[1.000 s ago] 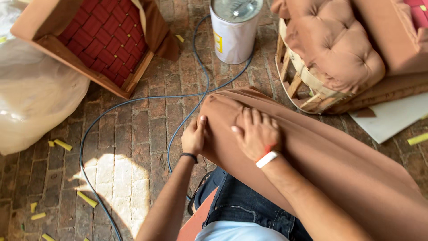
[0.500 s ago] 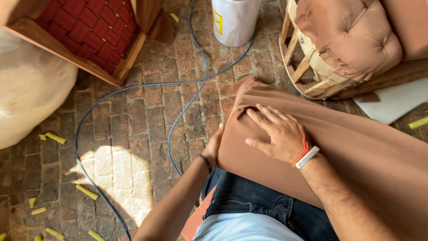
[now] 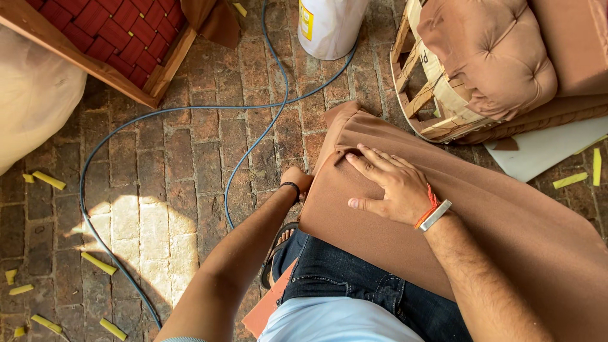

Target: The person is upholstering a rectangular cushion by attaching brown fabric to a foam core using a pneumatic staple gun. They smooth the fabric, fold edges, and staple along the sides, then flip the cushion to work on other sections.

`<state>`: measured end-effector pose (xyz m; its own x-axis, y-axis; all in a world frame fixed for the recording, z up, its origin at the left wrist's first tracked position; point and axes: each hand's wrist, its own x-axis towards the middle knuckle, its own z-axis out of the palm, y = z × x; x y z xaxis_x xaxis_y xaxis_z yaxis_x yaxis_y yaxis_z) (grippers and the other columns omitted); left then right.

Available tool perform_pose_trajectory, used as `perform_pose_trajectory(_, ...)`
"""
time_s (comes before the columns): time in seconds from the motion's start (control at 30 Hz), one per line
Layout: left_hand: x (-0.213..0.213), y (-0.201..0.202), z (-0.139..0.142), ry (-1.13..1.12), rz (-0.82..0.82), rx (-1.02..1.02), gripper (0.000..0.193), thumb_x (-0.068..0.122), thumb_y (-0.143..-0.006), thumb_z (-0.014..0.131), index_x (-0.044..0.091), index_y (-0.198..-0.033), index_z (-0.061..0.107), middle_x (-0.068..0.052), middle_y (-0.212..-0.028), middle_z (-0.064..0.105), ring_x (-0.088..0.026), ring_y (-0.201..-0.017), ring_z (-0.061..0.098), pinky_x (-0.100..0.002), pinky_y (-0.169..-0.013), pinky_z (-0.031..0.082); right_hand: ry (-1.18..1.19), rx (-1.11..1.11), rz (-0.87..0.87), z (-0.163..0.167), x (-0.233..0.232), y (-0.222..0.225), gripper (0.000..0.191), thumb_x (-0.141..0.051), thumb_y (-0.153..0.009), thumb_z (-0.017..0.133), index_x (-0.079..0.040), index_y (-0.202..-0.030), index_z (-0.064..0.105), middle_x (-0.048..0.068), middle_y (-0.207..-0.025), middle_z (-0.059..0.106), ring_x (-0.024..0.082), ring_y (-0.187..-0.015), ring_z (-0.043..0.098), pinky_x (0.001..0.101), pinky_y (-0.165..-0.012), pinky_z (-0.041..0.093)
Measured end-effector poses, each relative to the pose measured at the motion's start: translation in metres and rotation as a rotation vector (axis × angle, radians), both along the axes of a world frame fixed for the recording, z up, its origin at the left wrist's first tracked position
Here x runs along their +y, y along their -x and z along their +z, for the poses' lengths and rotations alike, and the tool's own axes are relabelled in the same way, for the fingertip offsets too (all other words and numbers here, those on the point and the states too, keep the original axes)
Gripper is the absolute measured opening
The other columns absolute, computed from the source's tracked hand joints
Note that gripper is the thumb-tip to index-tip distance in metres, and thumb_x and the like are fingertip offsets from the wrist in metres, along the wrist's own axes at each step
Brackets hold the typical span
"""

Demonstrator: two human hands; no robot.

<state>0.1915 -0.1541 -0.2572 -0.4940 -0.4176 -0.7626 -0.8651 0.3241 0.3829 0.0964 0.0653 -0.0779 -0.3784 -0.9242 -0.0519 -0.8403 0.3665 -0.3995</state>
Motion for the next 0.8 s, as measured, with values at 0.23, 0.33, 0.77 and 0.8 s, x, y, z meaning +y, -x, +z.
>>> perform_pose_trajectory(0.23,-0.043,0.035,0.068,-0.465,0.793,0.296,0.037,0.029,-0.111,0.031,0.005,-0.109,0.060,-0.015,-0.093,0.069,-0.021,-0.082,0.070,-0.043,-0.085,0.062,-0.030,-0.158,0.014,-0.005,0.000,0.011,0.083,-0.061,-0.076,0.075,-0.029,-0.149,0.051,0.011,-0.163,0.038,0.035,-0.146,0.040,0.0518,-0.118,0.029)
perform_pose_trajectory(0.33,-0.032,0.050,0.098,-0.548,0.809,0.598,0.027,0.025,-0.109,0.043,0.006,-0.097,0.057,-0.008,-0.083,0.062,-0.017,-0.072,0.060,-0.035,-0.070,0.057,0.020,-0.382,0.048,-0.015,-0.005,0.028,0.071,-0.050,-0.083,0.075,-0.022,-0.146,0.058,0.015,-0.162,0.038,0.035,-0.150,0.036,0.0474,-0.119,0.028)
perform_pose_trajectory(0.77,0.020,0.004,0.160,0.050,-0.113,0.403,0.119,0.083,-0.070,0.071,-0.013,-0.136,0.050,-0.032,-0.133,0.059,-0.040,-0.129,0.059,-0.044,-0.108,0.048,-0.041,-0.872,-0.061,-0.057,-0.025,0.070,0.035,-0.017,-0.084,0.069,0.006,-0.108,0.077,0.016,-0.104,0.081,0.018,-0.099,0.071,0.0327,-0.088,0.054)
perform_pose_trajectory(0.8,0.025,0.000,0.167,0.083,-0.161,0.337,0.118,0.087,-0.075,0.066,-0.013,-0.136,0.052,-0.032,-0.134,0.059,-0.040,-0.131,0.058,-0.045,-0.109,0.047,-0.030,-0.835,-0.041,-0.059,-0.025,0.071,0.033,-0.014,-0.082,0.067,0.007,-0.107,0.076,0.014,-0.102,0.081,0.017,-0.096,0.072,0.0319,-0.086,0.055)
